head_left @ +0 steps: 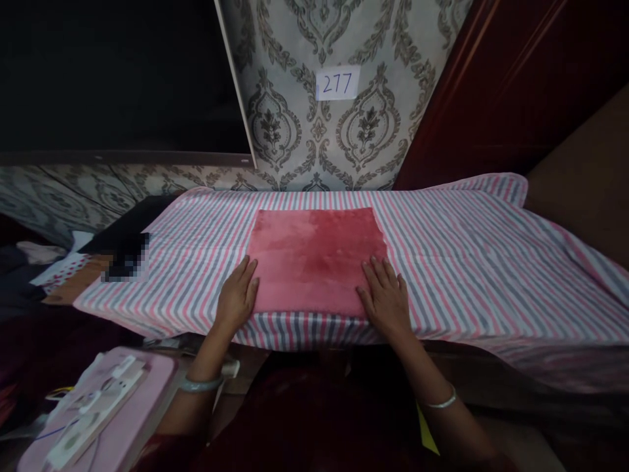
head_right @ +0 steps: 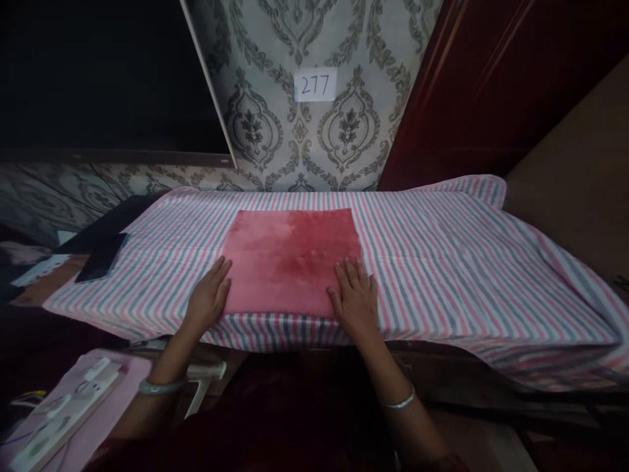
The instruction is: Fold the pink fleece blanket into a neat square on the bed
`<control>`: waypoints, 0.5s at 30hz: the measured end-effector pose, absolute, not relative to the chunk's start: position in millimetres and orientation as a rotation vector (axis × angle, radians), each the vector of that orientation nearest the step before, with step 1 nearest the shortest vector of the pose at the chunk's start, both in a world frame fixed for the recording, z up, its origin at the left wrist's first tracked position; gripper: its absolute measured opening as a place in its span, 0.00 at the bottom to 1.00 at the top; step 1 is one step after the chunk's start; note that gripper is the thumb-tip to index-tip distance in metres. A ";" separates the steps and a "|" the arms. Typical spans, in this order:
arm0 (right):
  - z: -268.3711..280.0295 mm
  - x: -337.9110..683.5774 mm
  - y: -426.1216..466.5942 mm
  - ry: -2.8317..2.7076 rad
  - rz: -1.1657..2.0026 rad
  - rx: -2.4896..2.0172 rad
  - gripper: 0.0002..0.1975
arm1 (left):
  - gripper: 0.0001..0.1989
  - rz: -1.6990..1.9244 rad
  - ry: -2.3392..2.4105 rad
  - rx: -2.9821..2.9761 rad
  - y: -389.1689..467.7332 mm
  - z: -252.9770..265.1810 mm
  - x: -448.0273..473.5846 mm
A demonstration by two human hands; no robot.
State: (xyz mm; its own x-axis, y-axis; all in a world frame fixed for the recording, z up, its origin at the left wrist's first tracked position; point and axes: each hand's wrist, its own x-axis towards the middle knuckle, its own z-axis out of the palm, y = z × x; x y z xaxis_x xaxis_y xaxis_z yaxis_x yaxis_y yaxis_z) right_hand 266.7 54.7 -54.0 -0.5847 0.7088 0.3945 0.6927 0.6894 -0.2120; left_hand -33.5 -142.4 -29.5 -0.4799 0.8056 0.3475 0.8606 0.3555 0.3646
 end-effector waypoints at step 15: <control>24.9 149.4 86.8 -2.648 0.130 -0.887 0.26 | 0.31 -0.213 -2.433 -1.778 -18.4 29.2 9.7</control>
State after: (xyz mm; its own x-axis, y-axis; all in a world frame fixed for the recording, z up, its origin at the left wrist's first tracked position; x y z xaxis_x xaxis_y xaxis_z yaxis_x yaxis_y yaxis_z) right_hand 149.4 86.8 24.9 -0.7455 0.5990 0.2924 0.5675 0.8005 -0.1928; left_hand 9.7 -18.4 29.2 -0.3024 0.9361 0.1794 0.9531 0.2997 0.0423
